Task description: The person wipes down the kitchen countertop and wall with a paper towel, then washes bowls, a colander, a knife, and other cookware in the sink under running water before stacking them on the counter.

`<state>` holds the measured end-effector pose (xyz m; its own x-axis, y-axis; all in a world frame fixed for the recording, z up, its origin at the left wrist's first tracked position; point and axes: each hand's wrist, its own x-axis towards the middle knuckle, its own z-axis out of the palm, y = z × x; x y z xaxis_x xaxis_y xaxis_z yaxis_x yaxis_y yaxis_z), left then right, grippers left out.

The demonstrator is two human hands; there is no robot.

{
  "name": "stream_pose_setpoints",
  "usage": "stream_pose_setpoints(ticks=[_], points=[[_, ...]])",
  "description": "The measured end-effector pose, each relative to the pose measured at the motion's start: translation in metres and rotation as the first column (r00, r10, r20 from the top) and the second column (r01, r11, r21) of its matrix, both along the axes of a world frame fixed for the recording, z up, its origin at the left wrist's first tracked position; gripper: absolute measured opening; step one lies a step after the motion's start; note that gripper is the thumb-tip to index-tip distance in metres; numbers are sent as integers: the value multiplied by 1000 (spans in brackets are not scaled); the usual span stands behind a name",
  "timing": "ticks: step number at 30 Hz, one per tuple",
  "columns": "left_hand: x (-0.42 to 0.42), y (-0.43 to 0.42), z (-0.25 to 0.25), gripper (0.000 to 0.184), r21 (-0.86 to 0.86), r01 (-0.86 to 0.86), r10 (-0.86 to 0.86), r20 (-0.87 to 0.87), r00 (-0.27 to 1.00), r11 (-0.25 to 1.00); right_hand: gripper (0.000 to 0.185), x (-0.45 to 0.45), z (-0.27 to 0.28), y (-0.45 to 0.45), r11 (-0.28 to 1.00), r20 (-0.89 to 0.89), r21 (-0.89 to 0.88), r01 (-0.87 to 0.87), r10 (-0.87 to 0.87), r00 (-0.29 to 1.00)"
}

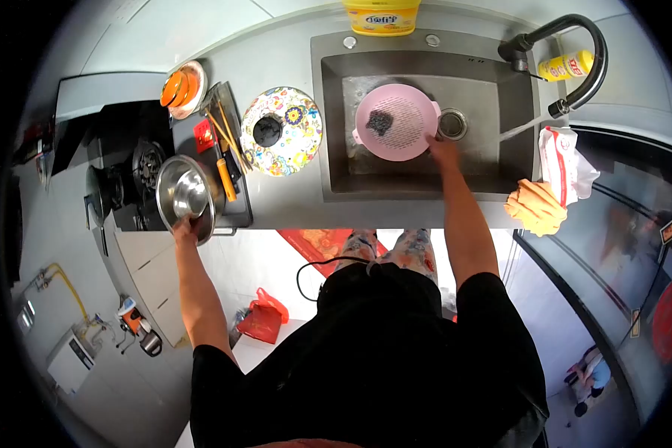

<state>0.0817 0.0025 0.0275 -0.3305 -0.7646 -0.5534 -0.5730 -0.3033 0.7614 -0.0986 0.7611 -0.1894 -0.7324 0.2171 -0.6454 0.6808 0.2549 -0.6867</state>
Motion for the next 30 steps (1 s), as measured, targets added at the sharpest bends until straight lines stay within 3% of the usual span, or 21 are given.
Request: stream_pose_setpoints(ticks=[1, 3, 4, 6, 8, 9, 10, 11, 12, 14, 15, 16, 17, 18, 19, 20, 21, 23, 24, 26, 30], points=[[2, -2, -3, 26, 20, 16, -16, 10, 1000, 1000, 26, 1, -9, -7, 1000, 0, 2, 14, -14, 1000], [-1, 2, -4, 31, 63, 45, -47, 27, 999, 997, 35, 2, -28, -15, 912, -136, 292, -289, 339, 931], [-3, 7, 2, 35, 19, 55, -56, 97, 994, 998, 35, 1, -30, -15, 914, -131, 293, -279, 328, 936], [-8, 19, 15, 39, -57, 77, -67, 170, 983, 995, 40, -9, -5, -20, 874, 57, 343, -343, 346, 937], [-6, 32, 30, 50, -271, 179, -109, 256, 961, 946, 41, -9, 16, -21, 854, -5, 423, -302, 336, 942], [-2, 36, 33, 50, -269, 187, -119, 250, 961, 945, 42, -10, 30, -22, 827, -71, 498, -261, 339, 938], [2, 41, 35, 47, -560, 294, -179, 252, 951, 774, 42, -11, 51, -24, 828, -77, 502, -250, 330, 941], [2, 47, 35, 44, -784, 356, -232, 273, 933, 509, 43, -9, 80, -27, 737, -65, 619, -273, 395, 917], [-8, 68, 44, 44, -782, 359, -242, 269, 932, 509, 45, -8, 105, -29, 628, -42, 724, -286, 455, 890], [-40, 158, 85, 32, -912, 198, -360, 61, 931, 359, 46, -12, 139, -26, 610, -83, 738, -287, 505, 859], [-56, 204, 92, 26, -898, 165, -408, -18, 913, 408, 47, -12, 151, -25, 595, -120, 748, -295, 558, 821], [-64, 243, 88, 26, -848, 236, -509, -47, 859, 475, 47, -12, 159, -24, 592, -121, 752, -290, 556, 822], [-77, 300, 92, 26, -690, 362, -617, -155, 772, 626, 45, -13, 166, -23, 602, -94, 741, -297, 531, 842], [-81, 329, 51, 29, -558, 448, -663, -267, 700, 699, 44, -10, 171, -20, 614, -65, 729, -303, 503, 862], [-95, 383, 49, 32, -575, 645, -846, -177, 503, 503, 44, -6, 175, -16, 612, -66, 732, -299, 501, 863], [-115, 430, 49, 26, -625, 747, -940, 59, 336, 228, 46, -3, 179, -12, 671, -73, 678, -300, 468, 881], [-133, 472, 49, 32, -615, 786, -946, 218, 240, 58, 48, 2, 182, -7, 726, -76, 619, -298, 433, 898], [-155, 530, 27, 34, -666, 733, -917, 366, 158, -139, 46, 18, 180, 4, 790, -111, 558, -254, 375, 920], [-165, 550, 18, 34, -666, 733, -919, 362, 154, -139, 45, 25, 180, 11, 846, -139, 488, -214, 318, 938], [-178, 580, 0, 37, -372, 806, -766, 625, -149, -460, 41, 38, 183, 27, 891, -115, 416, -181, 249, 962], [-191, 616, -43, 30, -277, 743, -652, 708, -270, -609, 35, 52, 170, 65, 972, -143, 233, 10, 25, 989]])
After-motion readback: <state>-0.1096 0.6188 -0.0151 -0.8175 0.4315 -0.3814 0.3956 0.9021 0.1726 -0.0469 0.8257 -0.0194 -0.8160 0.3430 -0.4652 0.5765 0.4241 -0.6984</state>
